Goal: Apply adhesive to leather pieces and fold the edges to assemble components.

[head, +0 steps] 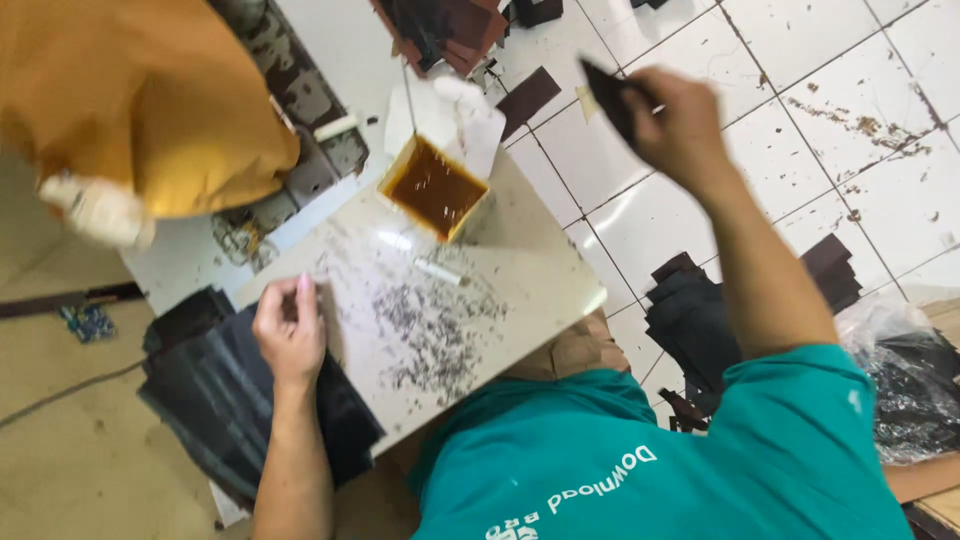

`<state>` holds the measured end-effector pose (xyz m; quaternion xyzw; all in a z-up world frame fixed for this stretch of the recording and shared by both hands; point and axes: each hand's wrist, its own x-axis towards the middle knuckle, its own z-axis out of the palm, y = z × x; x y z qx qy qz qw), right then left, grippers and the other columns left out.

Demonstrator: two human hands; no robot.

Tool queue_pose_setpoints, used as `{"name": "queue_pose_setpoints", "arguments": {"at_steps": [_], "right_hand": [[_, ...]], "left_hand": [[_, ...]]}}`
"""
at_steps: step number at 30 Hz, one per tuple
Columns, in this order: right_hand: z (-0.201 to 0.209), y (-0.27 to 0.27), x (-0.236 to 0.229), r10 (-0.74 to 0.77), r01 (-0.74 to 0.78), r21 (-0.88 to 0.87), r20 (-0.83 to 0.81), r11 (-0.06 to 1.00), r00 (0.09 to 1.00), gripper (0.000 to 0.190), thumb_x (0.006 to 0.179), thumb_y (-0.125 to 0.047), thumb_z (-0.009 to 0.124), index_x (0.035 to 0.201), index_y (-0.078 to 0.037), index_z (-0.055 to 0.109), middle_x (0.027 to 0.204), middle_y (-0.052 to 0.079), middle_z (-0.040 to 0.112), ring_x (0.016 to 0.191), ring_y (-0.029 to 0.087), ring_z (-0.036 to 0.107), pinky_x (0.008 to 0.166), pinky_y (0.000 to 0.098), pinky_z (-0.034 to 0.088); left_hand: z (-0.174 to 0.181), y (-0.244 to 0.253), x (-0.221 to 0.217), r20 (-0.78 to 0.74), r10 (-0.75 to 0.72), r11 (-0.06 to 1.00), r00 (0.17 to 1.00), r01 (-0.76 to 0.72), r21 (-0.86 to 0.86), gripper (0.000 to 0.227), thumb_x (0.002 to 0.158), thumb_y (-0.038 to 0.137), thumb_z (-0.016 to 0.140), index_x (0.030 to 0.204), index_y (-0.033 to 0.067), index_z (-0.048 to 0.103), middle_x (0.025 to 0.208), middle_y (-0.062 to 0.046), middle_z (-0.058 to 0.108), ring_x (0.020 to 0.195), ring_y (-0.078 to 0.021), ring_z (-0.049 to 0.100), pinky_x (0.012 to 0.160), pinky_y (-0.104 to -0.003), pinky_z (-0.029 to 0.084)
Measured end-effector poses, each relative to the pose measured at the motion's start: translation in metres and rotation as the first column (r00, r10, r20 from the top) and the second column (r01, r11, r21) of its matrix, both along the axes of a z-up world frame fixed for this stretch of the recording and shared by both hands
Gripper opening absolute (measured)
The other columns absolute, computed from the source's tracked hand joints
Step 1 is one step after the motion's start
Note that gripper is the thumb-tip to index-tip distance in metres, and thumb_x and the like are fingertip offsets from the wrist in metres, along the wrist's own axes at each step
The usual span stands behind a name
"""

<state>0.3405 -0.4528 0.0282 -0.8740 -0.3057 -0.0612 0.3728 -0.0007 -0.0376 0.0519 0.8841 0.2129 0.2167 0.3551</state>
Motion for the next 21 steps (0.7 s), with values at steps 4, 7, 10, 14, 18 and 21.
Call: {"name": "queue_pose_setpoints", "arguments": {"at_steps": [4,7,10,14,18,21], "right_hand": [[-0.115,0.036,0.037,-0.064,0.053,-0.093,-0.123,0.994,0.990,0.016,0.099,-0.016,0.066,0.112,-0.014,0.074,0.087,0.014,0.075,0.081,0.038,0.070,0.073,0.0501,0.052],[-0.156,0.062,0.056,-0.017,-0.006,-0.100,-0.229,0.995,0.973,0.016,0.098,-0.011,0.060,0.108,-0.015,0.072,0.085,0.010,0.074,0.080,0.036,0.068,0.072,0.0486,0.051],[-0.190,0.082,0.077,0.035,-0.063,-0.089,-0.287,0.994,0.957,0.018,0.098,-0.007,0.054,0.104,-0.012,0.070,0.083,0.005,0.072,0.070,0.029,0.063,0.066,0.0389,0.045],[-0.219,0.104,0.102,0.003,-0.032,-0.105,-0.262,0.994,0.965,0.011,0.100,-0.007,0.056,0.089,-0.011,0.055,0.070,0.005,0.054,0.062,0.024,0.046,0.058,0.0376,0.036],[-0.275,0.130,0.114,0.029,-0.030,-0.124,-0.011,0.992,1.000,0.015,0.108,-0.010,0.058,0.117,-0.005,0.070,0.082,0.014,0.071,0.073,0.036,0.064,0.060,0.0442,0.048],[-0.331,0.158,0.090,0.101,-0.152,-0.187,-0.259,0.971,0.961,0.042,0.102,0.000,0.045,0.141,-0.012,0.058,0.140,0.015,0.064,0.114,0.042,0.064,0.090,0.0498,0.054]], "left_hand": [[-0.021,0.012,-0.012,-0.003,0.139,0.990,0.990,-0.139,-0.032,0.017,0.110,0.013,0.068,0.094,0.0063,0.068,0.071,-0.006,0.060,0.062,-0.0164,0.057,0.060,-0.029,0.046],[-0.010,0.001,-0.009,-0.014,0.190,0.980,0.982,-0.190,-0.056,0.018,0.109,0.012,0.068,0.092,0.0068,0.065,0.066,-0.005,0.057,0.052,-0.0139,0.054,0.051,-0.026,0.044],[0.001,-0.009,-0.004,-0.021,0.209,0.975,0.978,-0.210,-0.070,0.019,0.110,0.011,0.063,0.092,0.0048,0.059,0.076,-0.004,0.055,0.051,-0.0080,0.049,0.048,-0.022,0.040],[0.007,-0.013,0.000,0.011,0.209,0.976,0.978,-0.208,-0.072,0.019,0.108,0.007,0.062,0.090,0.0000,0.059,0.085,-0.010,0.059,0.060,-0.0124,0.054,0.052,-0.023,0.043],[0.006,-0.015,0.000,0.008,0.236,0.968,0.972,-0.234,-0.087,0.017,0.105,0.007,0.063,0.090,0.0002,0.059,0.087,-0.011,0.060,0.056,-0.0121,0.053,0.051,-0.023,0.045],[0.007,-0.015,0.000,0.015,0.235,0.967,0.972,-0.232,-0.105,0.018,0.105,0.007,0.060,0.089,-0.0005,0.059,0.085,-0.012,0.060,0.058,-0.0129,0.054,0.052,-0.023,0.044]]}}
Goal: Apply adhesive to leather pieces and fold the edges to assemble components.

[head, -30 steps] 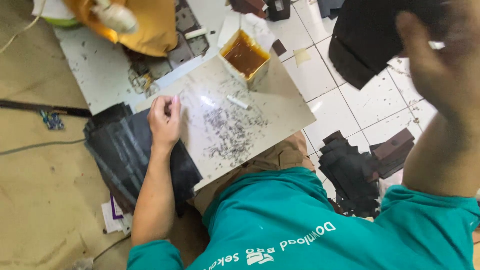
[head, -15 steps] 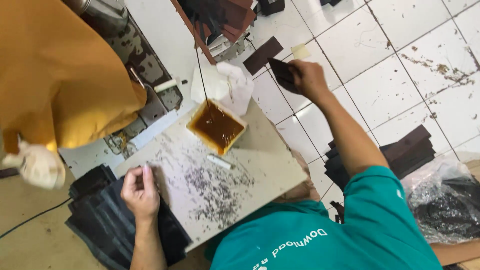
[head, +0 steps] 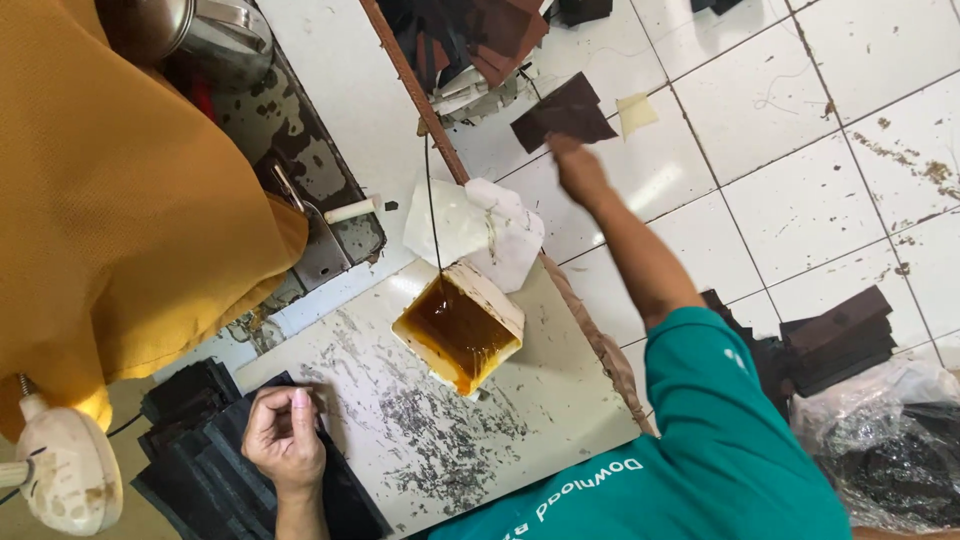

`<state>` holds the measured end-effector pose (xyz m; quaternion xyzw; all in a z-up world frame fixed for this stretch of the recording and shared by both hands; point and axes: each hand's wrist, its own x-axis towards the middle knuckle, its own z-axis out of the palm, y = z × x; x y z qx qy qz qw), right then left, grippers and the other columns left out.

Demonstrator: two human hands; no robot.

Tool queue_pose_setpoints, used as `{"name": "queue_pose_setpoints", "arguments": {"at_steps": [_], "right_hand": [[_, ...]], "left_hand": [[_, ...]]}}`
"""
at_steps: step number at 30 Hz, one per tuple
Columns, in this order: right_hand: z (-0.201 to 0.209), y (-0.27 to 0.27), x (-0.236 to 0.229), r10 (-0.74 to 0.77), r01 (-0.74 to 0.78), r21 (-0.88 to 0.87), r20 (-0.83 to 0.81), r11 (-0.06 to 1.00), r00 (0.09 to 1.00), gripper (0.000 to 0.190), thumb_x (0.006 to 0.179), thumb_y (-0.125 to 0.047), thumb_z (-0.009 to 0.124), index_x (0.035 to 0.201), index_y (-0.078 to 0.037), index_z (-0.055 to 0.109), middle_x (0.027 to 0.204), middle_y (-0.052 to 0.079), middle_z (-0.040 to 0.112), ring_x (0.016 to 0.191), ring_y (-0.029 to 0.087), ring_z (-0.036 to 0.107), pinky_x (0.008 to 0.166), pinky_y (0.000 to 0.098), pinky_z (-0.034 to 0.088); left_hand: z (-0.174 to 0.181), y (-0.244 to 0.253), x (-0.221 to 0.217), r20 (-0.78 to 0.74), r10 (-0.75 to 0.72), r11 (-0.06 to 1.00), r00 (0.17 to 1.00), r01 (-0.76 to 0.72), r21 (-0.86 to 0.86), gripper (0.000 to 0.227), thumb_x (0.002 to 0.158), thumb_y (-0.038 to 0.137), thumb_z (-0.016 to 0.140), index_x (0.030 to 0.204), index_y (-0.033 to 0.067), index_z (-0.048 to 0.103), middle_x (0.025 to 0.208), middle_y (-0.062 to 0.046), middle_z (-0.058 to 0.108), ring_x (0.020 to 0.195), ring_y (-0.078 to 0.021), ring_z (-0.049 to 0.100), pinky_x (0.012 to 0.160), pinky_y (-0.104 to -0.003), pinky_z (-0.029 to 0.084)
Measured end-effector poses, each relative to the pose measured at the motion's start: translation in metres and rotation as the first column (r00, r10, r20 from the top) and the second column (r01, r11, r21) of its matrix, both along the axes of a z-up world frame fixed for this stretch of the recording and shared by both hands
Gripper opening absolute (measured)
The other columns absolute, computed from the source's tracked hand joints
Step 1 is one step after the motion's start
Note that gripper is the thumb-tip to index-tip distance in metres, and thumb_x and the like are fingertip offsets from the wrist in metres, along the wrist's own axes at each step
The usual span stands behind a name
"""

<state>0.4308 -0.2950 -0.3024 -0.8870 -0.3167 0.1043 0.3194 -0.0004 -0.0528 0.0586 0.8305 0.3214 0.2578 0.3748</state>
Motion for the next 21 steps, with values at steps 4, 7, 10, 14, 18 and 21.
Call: {"name": "queue_pose_setpoints", "arguments": {"at_steps": [4,7,10,14,18,21], "right_hand": [[-0.065,0.021,-0.062,0.255,-0.272,-0.222,-0.106,0.936,0.961,0.051,0.085,-0.021,0.065,0.134,-0.009,0.058,0.134,0.019,0.062,0.126,0.040,0.056,0.105,0.0538,0.045],[-0.061,0.000,-0.099,0.250,-0.346,-0.366,-0.285,0.864,0.925,0.027,0.076,-0.022,0.057,0.100,-0.014,0.050,0.096,0.009,0.064,0.088,0.031,0.059,0.079,0.0464,0.039],[-0.052,-0.046,-0.129,0.086,-0.263,-0.375,-0.427,0.889,0.900,0.014,0.082,-0.018,0.051,0.094,-0.012,0.052,0.091,0.012,0.065,0.083,0.034,0.060,0.066,0.0437,0.044],[-0.012,-0.116,-0.175,-0.063,-0.108,-0.321,-0.479,0.941,0.876,0.029,0.094,-0.027,0.058,0.112,-0.009,0.072,0.105,0.023,0.075,0.105,0.048,0.069,0.087,0.0579,0.055],[0.019,-0.156,-0.206,-0.137,0.003,-0.239,-0.547,0.971,0.826,0.035,0.096,-0.030,0.053,0.110,-0.004,0.073,0.099,0.028,0.074,0.101,0.052,0.069,0.083,0.0569,0.054],[0.082,-0.165,-0.225,-0.243,0.262,-0.052,-0.571,0.964,0.784,0.035,0.099,-0.019,0.050,0.126,-0.012,0.071,0.104,0.023,0.073,0.103,0.046,0.069,0.087,0.0523,0.054]], "left_hand": [[0.000,-0.001,0.000,0.032,-0.007,1.000,0.999,0.007,-0.011,0.017,0.104,0.005,0.062,0.089,-0.0006,0.059,0.086,-0.012,0.061,0.059,-0.0140,0.056,0.052,-0.023,0.046],[0.000,0.001,0.002,0.042,-0.039,0.999,0.998,0.038,0.033,0.016,0.104,0.004,0.063,0.089,-0.0016,0.060,0.085,-0.013,0.061,0.064,-0.0149,0.057,0.056,-0.024,0.047],[0.002,0.005,0.002,0.027,-0.076,0.993,0.997,0.073,0.087,0.016,0.103,0.005,0.066,0.088,-0.0003,0.062,0.083,-0.010,0.060,0.067,-0.0148,0.055,0.059,-0.025,0.043],[0.004,0.010,0.006,0.116,-0.184,0.977,0.976,0.169,0.128,0.019,0.100,0.000,0.074,0.083,-0.0038,0.067,0.063,-0.018,0.057,0.053,-0.0304,0.052,0.050,-0.038,0.040],[0.002,0.012,0.006,0.159,-0.224,0.963,0.962,0.192,0.190,0.020,0.102,0.001,0.074,0.084,-0.0030,0.067,0.062,-0.016,0.056,0.052,-0.0305,0.054,0.050,-0.035,0.042],[0.000,0.010,0.006,0.202,-0.261,0.948,0.944,0.211,0.238,0.021,0.102,0.001,0.075,0.084,-0.0038,0.066,0.062,-0.018,0.052,0.053,-0.0313,0.053,0.049,-0.037,0.040]]}}
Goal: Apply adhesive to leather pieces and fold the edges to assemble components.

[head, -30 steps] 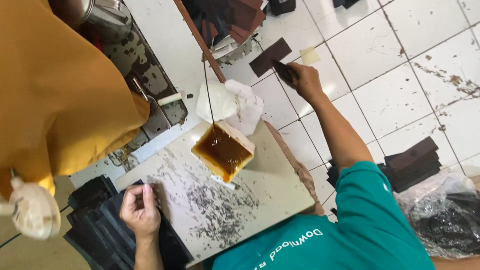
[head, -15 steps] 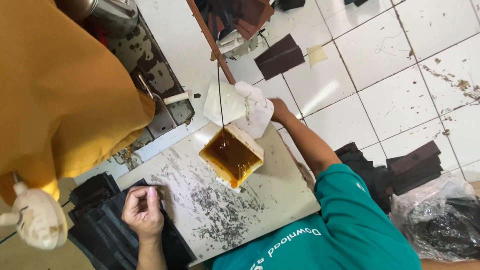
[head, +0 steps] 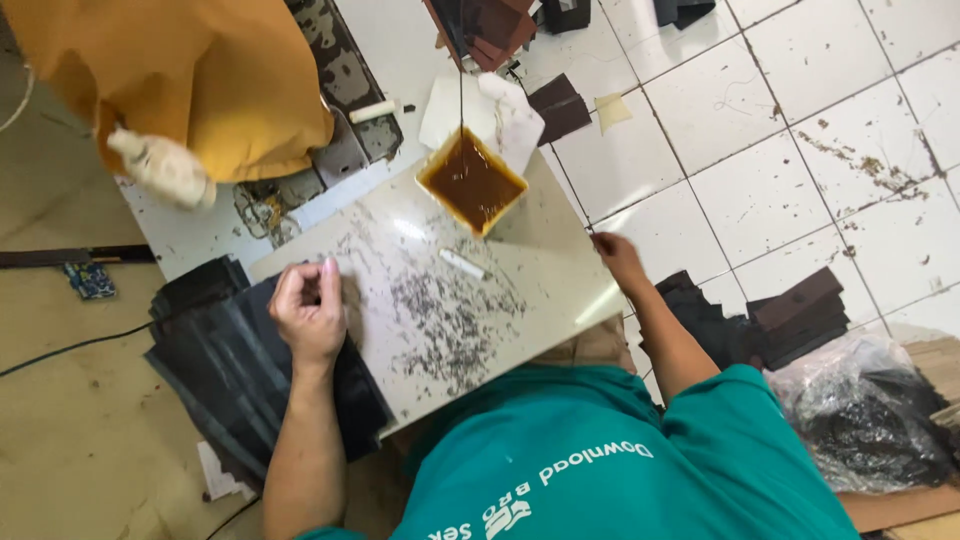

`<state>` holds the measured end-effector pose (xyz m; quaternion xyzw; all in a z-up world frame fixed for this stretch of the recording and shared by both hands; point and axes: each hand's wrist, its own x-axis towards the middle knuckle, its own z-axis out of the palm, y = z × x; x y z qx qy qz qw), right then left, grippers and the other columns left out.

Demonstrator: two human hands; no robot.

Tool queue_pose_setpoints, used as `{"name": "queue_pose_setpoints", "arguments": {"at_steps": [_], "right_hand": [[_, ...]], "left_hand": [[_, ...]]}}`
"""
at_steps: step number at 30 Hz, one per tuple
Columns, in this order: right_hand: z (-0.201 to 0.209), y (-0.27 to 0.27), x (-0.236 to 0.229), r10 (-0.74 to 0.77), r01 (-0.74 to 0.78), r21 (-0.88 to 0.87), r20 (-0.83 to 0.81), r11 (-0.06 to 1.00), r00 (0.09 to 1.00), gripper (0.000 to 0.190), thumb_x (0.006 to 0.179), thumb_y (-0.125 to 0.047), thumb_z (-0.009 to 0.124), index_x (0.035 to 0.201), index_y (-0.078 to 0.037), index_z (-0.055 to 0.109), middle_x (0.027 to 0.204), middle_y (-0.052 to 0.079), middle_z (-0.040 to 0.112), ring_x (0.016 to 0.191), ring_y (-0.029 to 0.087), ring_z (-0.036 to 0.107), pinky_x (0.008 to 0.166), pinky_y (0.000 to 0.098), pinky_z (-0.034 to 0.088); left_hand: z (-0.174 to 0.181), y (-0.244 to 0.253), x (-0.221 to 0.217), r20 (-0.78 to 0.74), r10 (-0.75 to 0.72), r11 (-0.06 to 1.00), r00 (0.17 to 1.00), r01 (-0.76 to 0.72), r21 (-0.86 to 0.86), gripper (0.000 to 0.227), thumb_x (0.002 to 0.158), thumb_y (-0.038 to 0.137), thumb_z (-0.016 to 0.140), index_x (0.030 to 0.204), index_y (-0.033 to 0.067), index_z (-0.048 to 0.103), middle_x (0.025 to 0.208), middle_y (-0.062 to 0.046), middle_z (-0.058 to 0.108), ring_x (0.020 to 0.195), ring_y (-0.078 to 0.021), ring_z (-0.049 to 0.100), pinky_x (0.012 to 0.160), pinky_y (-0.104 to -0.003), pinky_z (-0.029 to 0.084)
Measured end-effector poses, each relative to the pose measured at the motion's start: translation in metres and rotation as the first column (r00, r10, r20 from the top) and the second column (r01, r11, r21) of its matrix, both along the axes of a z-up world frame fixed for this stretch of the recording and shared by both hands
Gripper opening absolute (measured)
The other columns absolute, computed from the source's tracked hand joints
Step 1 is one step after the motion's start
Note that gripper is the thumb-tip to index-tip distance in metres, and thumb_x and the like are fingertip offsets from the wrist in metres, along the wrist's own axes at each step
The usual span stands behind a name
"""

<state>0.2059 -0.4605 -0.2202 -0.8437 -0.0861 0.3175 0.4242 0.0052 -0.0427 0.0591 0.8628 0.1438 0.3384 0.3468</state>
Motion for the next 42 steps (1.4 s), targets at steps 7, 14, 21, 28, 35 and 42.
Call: {"name": "queue_pose_setpoints", "arguments": {"at_steps": [7,14,21,28,35,42], "right_hand": [[0.201,0.012,-0.029,-0.655,0.356,0.665,0.267,0.656,0.707,0.016,0.112,-0.013,0.056,0.113,-0.002,0.067,0.088,0.011,0.069,0.078,0.018,0.066,0.078,0.0294,0.056],[0.274,0.089,-0.095,-0.447,-0.241,0.705,0.638,0.667,0.627,0.012,0.092,0.000,0.067,0.096,-0.006,0.076,0.085,0.005,0.074,0.072,0.024,0.068,0.077,0.0329,0.056],[0.273,0.135,-0.101,-0.330,-0.339,0.634,0.700,0.695,0.634,0.009,0.096,-0.010,0.071,0.103,-0.006,0.076,0.091,0.008,0.075,0.074,0.026,0.071,0.068,0.0349,0.054],[0.283,0.131,-0.094,-0.281,-0.391,0.558,0.770,0.732,0.572,0.009,0.099,-0.009,0.066,0.101,-0.004,0.073,0.083,0.011,0.070,0.071,0.031,0.069,0.067,0.0385,0.055],[0.282,0.133,-0.092,-0.229,-0.424,0.512,0.797,0.747,0.559,0.008,0.098,-0.011,0.066,0.101,-0.006,0.072,0.083,0.010,0.069,0.072,0.030,0.069,0.067,0.0383,0.055],[0.269,0.134,-0.092,-0.206,-0.450,0.501,0.804,0.739,0.558,0.010,0.098,-0.014,0.067,0.098,-0.005,0.073,0.082,0.009,0.070,0.072,0.030,0.069,0.067,0.0396,0.055]], "left_hand": [[-0.016,0.010,-0.003,0.142,0.049,0.995,0.989,-0.035,-0.094,0.021,0.105,0.001,0.074,0.084,-0.0020,0.068,0.066,-0.013,0.056,0.055,-0.0169,0.050,0.053,-0.030,0.041],[-0.012,0.017,-0.006,0.193,0.047,0.999,0.980,-0.048,-0.002,0.023,0.107,-0.002,0.073,0.085,-0.0053,0.066,0.070,-0.017,0.056,0.058,-0.0223,0.056,0.056,-0.031,0.046],[-0.024,0.028,-0.010,0.181,0.072,0.997,0.981,-0.071,-0.013,0.024,0.108,-0.001,0.071,0.085,-0.0050,0.066,0.068,-0.014,0.056,0.058,-0.0173,0.057,0.056,-0.028,0.047],[-0.021,0.025,-0.007,0.174,0.065,0.997,0.983,-0.059,-0.041,0.023,0.109,-0.003,0.070,0.086,-0.0072,0.065,0.068,-0.015,0.053,0.058,-0.0169,0.056,0.056,-0.029,0.046],[-0.021,0.026,-0.009,0.192,0.056,0.998,0.980,-0.057,0.000,0.022,0.107,-0.006,0.071,0.086,-0.0086,0.066,0.070,-0.017,0.055,0.058,-0.0223,0.059,0.055,-0.030,0.048],[0.028,0.001,-0.006,0.258,0.091,0.993,0.962,-0.107,0.048,0.027,0.109,-0.001,0.068,0.083,-0.0057,0.065,0.067,-0.016,0.056,0.052,-0.0237,0.056,0.051,-0.032,0.044]]}}
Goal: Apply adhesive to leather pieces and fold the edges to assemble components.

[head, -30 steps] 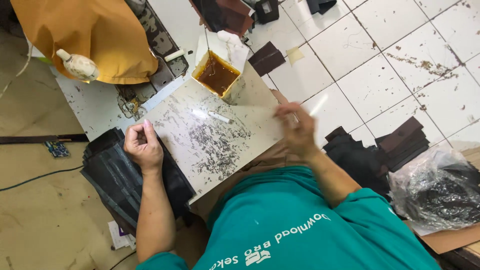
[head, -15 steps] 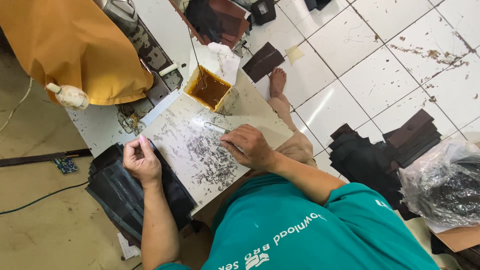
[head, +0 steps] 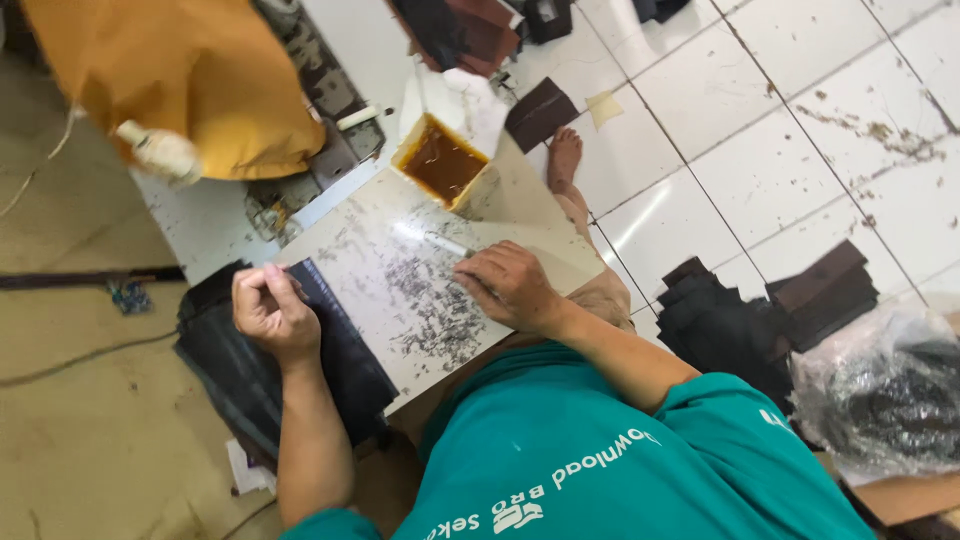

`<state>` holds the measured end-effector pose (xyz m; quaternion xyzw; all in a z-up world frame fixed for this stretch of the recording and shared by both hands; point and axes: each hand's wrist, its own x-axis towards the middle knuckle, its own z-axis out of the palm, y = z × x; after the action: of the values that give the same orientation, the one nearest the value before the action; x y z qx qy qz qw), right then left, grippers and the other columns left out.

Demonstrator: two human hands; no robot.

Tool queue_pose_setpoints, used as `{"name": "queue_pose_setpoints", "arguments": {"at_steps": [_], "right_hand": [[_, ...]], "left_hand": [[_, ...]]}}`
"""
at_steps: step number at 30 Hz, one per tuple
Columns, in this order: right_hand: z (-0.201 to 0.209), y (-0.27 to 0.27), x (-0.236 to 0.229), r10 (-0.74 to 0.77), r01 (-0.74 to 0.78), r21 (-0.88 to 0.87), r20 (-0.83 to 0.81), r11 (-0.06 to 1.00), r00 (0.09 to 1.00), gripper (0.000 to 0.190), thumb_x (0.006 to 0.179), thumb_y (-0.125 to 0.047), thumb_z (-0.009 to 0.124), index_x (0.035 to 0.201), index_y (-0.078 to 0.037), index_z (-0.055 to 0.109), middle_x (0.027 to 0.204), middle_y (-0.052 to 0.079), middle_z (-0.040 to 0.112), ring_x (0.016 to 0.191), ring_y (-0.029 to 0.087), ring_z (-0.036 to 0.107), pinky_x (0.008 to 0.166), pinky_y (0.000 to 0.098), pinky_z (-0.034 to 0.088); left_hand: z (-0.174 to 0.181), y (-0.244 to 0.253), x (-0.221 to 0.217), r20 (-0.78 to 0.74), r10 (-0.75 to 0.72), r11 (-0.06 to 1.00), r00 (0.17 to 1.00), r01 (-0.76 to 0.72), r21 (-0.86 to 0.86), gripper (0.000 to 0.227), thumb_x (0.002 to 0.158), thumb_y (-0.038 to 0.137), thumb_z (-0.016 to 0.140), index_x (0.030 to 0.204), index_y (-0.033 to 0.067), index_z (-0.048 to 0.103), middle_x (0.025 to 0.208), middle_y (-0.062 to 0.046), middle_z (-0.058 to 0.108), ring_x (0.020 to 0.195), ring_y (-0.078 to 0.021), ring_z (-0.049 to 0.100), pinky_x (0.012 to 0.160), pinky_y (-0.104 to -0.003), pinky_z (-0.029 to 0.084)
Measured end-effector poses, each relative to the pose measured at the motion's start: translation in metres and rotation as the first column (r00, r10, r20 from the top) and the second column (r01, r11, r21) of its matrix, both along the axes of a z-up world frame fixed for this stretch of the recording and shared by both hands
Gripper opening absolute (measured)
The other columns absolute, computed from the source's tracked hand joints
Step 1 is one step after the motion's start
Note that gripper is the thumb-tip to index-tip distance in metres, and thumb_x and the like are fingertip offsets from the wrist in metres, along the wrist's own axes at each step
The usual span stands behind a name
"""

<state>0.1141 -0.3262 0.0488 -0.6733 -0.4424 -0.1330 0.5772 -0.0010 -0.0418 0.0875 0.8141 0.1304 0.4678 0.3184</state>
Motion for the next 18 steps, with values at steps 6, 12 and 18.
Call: {"name": "queue_pose_setpoints", "arguments": {"at_steps": [6,12,18], "right_hand": [[0.004,-0.002,-0.003,0.037,-0.035,-0.088,0.026,0.995,0.999,0.007,0.093,-0.006,0.071,0.099,-0.003,0.074,0.080,0.015,0.070,0.072,0.038,0.068,0.070,0.0462,0.055],[0.013,-0.004,-0.006,0.075,-0.046,-0.297,0.089,0.954,0.993,0.010,0.102,-0.003,0.068,0.107,0.002,0.074,0.102,0.016,0.076,0.090,0.030,0.073,0.082,0.0407,0.056],[0.027,0.037,-0.053,0.332,-0.318,-0.325,-0.014,0.891,0.943,0.022,0.102,-0.019,0.066,0.114,0.000,0.068,0.094,0.015,0.074,0.087,0.026,0.072,0.080,0.0339,0.062]], "left_hand": [[0.053,0.010,-0.016,0.358,0.215,0.761,0.909,0.073,-0.644,0.035,0.109,0.034,0.047,0.085,0.0110,0.058,0.062,0.001,0.047,0.050,-0.0076,0.048,0.041,-0.021,0.038],[0.072,0.049,-0.058,0.857,0.027,0.476,0.515,0.747,-0.464,0.051,0.103,0.047,0.048,0.097,0.0027,0.072,0.083,-0.008,0.060,0.070,-0.0201,0.057,0.051,-0.032,0.043],[0.097,0.030,-0.060,0.870,0.026,0.541,0.492,0.725,-0.427,0.054,0.104,0.048,0.042,0.092,0.0025,0.069,0.078,-0.008,0.057,0.066,-0.0184,0.055,0.051,-0.029,0.044]]}}
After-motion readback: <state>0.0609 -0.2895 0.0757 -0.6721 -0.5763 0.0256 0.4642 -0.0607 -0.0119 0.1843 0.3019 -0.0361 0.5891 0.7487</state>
